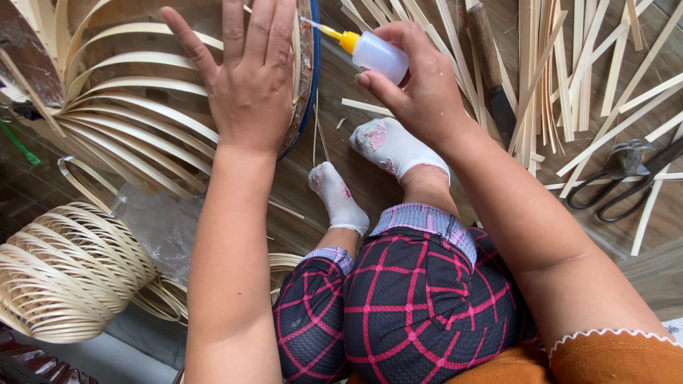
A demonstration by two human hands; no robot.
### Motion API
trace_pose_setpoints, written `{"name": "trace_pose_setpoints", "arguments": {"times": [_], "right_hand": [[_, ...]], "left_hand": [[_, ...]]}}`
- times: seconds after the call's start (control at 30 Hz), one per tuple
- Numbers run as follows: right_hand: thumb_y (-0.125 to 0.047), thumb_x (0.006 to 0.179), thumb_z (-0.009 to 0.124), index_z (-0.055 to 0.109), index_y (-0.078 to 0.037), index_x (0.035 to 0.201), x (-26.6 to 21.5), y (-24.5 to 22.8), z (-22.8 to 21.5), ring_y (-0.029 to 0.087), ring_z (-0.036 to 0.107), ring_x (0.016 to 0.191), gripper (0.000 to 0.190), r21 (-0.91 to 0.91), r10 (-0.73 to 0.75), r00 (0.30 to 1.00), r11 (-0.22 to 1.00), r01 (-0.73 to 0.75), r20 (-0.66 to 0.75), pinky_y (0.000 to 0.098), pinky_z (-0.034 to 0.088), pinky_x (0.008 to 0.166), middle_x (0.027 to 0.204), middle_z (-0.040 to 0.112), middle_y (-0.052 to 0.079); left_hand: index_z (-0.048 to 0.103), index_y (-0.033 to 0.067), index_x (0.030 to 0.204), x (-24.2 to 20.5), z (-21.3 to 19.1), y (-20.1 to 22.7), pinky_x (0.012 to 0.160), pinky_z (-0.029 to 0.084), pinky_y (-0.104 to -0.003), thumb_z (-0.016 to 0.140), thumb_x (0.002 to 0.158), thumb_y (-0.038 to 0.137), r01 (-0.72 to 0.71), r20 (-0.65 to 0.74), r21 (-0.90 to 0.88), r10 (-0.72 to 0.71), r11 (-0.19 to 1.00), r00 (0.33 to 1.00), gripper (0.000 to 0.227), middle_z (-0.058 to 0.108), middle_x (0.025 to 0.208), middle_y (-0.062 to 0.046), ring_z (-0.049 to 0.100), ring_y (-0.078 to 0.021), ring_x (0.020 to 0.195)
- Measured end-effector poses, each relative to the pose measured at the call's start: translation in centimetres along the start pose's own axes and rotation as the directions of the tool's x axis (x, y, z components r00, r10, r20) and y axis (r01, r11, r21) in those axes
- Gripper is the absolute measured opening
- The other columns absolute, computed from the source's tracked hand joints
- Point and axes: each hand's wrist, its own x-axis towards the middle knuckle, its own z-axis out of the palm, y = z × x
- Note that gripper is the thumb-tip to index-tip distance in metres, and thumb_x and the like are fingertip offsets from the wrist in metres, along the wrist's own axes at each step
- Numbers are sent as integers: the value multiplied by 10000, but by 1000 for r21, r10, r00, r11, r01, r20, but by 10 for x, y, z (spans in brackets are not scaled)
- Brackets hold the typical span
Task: The person assembles a lampshade by gluing and inserting bamboo strips into a circular frame, applying adhesive from a bottle to the edges and securing the strips by hand.
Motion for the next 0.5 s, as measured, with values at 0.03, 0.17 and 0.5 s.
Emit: {"name": "trace_pose_setpoints", "arguments": {"times": [0.03,0.17,0.5], "right_hand": [[-180,1024,837,536,-39,1340,-1,0,0,279,757,1037,459,7,24,1000,1000,-24,9,365,626,850,1174,703,172],[-182,1021,836,531,-42,1345,-1,-3,2,275,758,1009,467,-2,40,999,999,-40,37,362,624,831,1163,704,161],[-218,1014,846,559,-52,1342,-1,-11,4,305,740,988,466,-135,-56,998,989,56,3,370,616,802,1196,687,162]], "left_hand": [[546,99,1543,0,2,-1,1211,-110,-723,484,1126,170,-22,-9,95,23,995,1000,427,390,1625,9,168,-212,1586],[532,72,1528,-3,8,-4,1229,-88,-725,479,1132,142,-19,21,67,17,998,1000,406,416,1633,-23,222,-213,1599],[543,148,1527,-6,13,-7,1245,-110,-645,488,1120,126,-9,21,92,7,996,1000,411,381,1602,4,178,-162,1611]]}}
